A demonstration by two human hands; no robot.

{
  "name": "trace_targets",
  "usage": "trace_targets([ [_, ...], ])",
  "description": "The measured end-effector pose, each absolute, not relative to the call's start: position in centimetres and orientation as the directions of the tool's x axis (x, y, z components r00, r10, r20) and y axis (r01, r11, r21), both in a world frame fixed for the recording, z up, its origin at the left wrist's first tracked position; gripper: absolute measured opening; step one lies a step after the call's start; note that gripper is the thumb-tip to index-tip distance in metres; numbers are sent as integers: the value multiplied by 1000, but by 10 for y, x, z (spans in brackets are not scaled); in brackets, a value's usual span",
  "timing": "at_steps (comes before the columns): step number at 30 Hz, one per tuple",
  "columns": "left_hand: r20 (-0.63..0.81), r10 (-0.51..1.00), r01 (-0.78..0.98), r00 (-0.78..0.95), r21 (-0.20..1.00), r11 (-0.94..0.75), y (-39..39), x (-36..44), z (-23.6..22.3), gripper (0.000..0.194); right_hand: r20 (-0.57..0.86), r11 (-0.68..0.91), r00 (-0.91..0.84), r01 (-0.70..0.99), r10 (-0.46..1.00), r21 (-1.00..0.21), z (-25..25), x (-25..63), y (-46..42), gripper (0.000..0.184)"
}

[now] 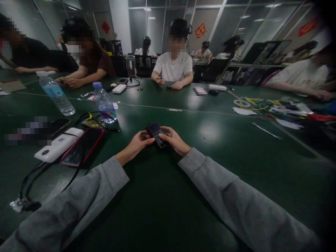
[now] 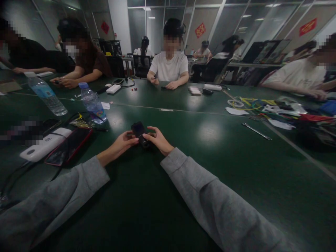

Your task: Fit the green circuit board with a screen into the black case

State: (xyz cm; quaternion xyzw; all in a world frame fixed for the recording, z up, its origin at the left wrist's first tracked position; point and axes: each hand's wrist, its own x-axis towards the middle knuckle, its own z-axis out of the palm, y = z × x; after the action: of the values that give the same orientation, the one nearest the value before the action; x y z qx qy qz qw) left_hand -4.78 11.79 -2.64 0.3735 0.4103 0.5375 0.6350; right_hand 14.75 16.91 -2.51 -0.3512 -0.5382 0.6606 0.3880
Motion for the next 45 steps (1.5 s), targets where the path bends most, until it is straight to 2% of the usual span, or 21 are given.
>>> trace_targets([
  [4,-129,980,-435,151,882,183,121,-53,-28,46,-68,-135,-434,-126,898,-983,-27,148,170,60],
  [9,-179,942,-536,283,785,310,126,-61,-26,28,-81,-143,-418,-119,905,-983,-28,149,170,53],
  [18,-288,893,-610,345,655,447,127,-67,-18,32,-53,-97,-429,-80,902,-992,-24,147,165,35],
  [24,-331,853,-609,403,599,520,127,-70,-16,33,-5,-19,-467,-27,884,-999,-23,147,163,32],
  [32,-347,849,-634,398,565,528,125,-70,-11,31,-11,-17,-495,-6,869,-1000,-21,148,163,35],
  [38,-348,858,-628,379,584,514,124,-69,-10,30,-3,10,-521,22,853,-1000,-20,150,164,34],
  [45,-292,844,-618,450,581,530,123,-74,-11,37,-10,17,-548,44,836,-999,-19,151,165,35],
])
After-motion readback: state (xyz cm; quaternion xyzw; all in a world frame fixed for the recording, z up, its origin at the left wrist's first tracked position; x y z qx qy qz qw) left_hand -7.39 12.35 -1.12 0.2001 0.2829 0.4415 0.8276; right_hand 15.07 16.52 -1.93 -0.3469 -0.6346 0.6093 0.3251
